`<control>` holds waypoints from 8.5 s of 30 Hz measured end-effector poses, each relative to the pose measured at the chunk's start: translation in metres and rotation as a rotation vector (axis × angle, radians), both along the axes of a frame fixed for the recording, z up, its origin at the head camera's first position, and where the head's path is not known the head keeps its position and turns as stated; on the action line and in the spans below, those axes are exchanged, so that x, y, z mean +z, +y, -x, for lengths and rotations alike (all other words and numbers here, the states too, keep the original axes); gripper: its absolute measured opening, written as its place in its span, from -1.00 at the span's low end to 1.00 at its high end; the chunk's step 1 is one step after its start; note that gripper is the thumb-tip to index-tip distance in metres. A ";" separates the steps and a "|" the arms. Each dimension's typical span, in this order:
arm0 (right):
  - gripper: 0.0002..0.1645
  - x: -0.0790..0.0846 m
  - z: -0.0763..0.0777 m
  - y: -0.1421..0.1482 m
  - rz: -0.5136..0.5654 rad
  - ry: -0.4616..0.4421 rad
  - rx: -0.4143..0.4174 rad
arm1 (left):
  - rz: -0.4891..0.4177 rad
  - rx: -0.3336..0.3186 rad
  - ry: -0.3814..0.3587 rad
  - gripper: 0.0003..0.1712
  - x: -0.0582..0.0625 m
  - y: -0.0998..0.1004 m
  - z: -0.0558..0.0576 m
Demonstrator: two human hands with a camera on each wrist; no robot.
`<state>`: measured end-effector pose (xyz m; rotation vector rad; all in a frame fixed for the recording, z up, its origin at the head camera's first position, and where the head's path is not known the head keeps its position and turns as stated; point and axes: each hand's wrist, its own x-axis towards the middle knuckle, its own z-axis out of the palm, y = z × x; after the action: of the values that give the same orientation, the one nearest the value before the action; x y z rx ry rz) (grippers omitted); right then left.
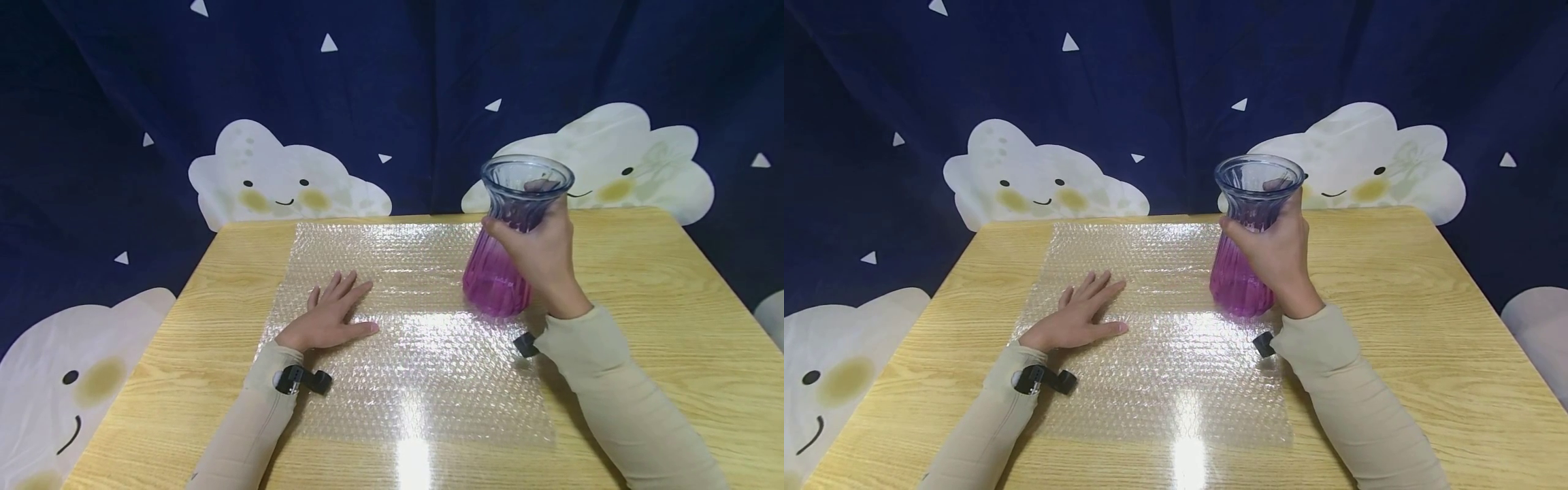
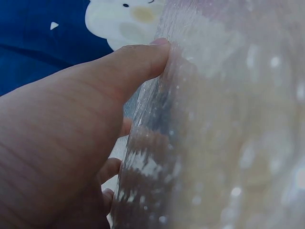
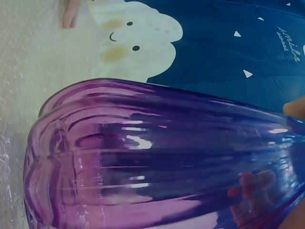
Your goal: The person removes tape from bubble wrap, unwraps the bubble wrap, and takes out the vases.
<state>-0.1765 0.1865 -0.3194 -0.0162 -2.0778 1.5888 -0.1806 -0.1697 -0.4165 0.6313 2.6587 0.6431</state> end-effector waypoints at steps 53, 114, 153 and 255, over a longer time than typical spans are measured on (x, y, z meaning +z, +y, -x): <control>-0.01 0.004 0.011 0.036 0.048 0.091 -0.120 | 0.000 -0.009 0.014 0.05 0.000 0.000 0.000; 0.09 -0.013 0.024 0.079 -0.107 0.058 -0.255 | 0.002 -0.007 0.012 0.05 0.002 0.000 -0.001; 0.13 -0.024 0.030 0.094 -0.125 -0.030 -0.278 | 0.009 -0.006 0.003 0.05 -0.001 -0.001 0.001; 0.06 -0.042 0.034 0.107 -0.120 -0.008 -0.325 | 0.006 -0.015 0.004 0.04 0.002 -0.001 0.001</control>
<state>-0.2109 0.2934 -0.3611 -0.3022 -2.0502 1.2698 -0.1817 -0.1709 -0.4143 0.6503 2.6558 0.6304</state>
